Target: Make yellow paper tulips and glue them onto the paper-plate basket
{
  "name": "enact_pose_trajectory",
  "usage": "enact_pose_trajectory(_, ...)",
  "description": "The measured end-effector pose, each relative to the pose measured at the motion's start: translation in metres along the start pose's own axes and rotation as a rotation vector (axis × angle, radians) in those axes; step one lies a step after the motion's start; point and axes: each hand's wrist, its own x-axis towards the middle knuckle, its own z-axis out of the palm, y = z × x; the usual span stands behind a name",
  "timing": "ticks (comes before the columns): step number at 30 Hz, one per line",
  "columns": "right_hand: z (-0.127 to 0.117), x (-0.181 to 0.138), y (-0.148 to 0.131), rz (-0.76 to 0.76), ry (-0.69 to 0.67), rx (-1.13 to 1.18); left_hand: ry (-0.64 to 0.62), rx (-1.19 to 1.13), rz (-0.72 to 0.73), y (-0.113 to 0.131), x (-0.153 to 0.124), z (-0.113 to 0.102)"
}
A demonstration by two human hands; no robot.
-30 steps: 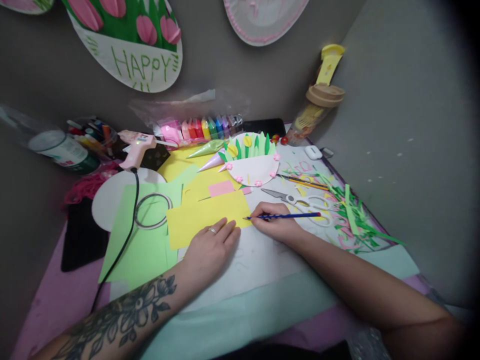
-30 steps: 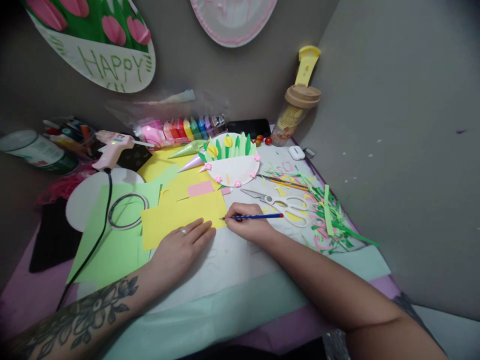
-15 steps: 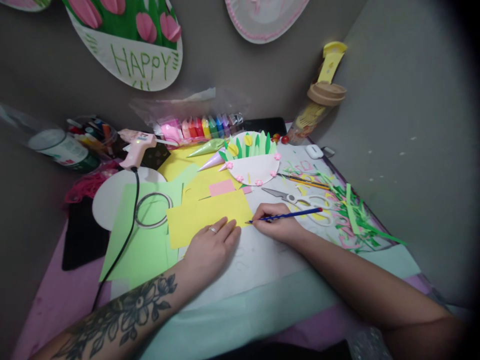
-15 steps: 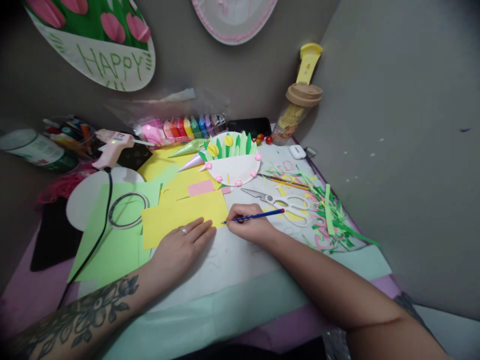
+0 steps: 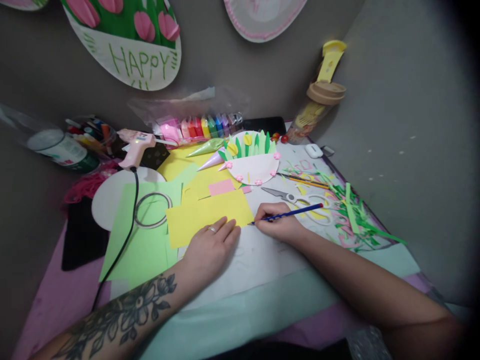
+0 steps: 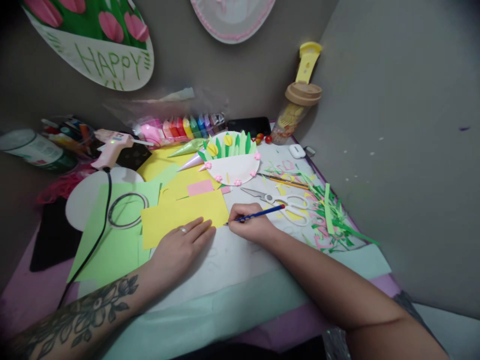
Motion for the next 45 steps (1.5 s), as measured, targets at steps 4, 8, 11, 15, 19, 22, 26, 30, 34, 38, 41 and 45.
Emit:
enact_pose_trajectory(4,-0.002,0.001,-0.001,0.033,-0.002,0.004,0.018,0.005,0.005,0.0,0.0,0.001)
enact_pose_trajectory(8,-0.004,0.001,-0.001,0.051,0.007,0.008,0.003,0.008,0.004,0.0,0.0,0.001)
enact_pose_trajectory(11,-0.005,0.0,0.0,0.051,0.009,0.013,-0.004,-0.001,0.008,-0.001,0.0,0.001)
enact_pose_trajectory(15,-0.008,0.0,0.003,0.061,0.032,0.03,-0.003,-0.016,0.003,-0.001,0.0,0.0)
enact_pose_trajectory(19,-0.009,0.0,0.008,0.099,0.093,0.029,0.0,-0.027,0.005,-0.001,0.0,0.0)
enact_pose_trajectory(22,-0.009,0.0,0.011,0.108,0.105,0.013,0.0,-0.023,0.004,-0.001,0.0,0.0)
enact_pose_trajectory(26,-0.008,0.0,0.01,0.113,0.113,0.003,0.012,-0.014,0.009,-0.001,0.0,0.002)
enact_pose_trajectory(30,-0.007,0.001,0.008,0.105,0.128,0.001,0.016,-0.007,-0.001,-0.001,0.0,0.003)
enact_pose_trajectory(34,-0.006,0.001,0.008,0.093,0.123,0.001,0.008,-0.003,0.001,-0.001,0.0,0.002)
enact_pose_trajectory(38,-0.006,0.001,0.006,0.099,0.111,-0.009,0.023,0.012,0.006,-0.001,0.0,0.003)
enact_pose_trajectory(41,-0.007,0.002,0.005,0.11,0.098,-0.021,0.03,0.012,0.006,-0.001,0.0,0.004)
enact_pose_trajectory(45,-0.008,0.002,0.005,0.118,0.085,-0.025,0.032,0.002,0.011,-0.001,0.0,0.004)
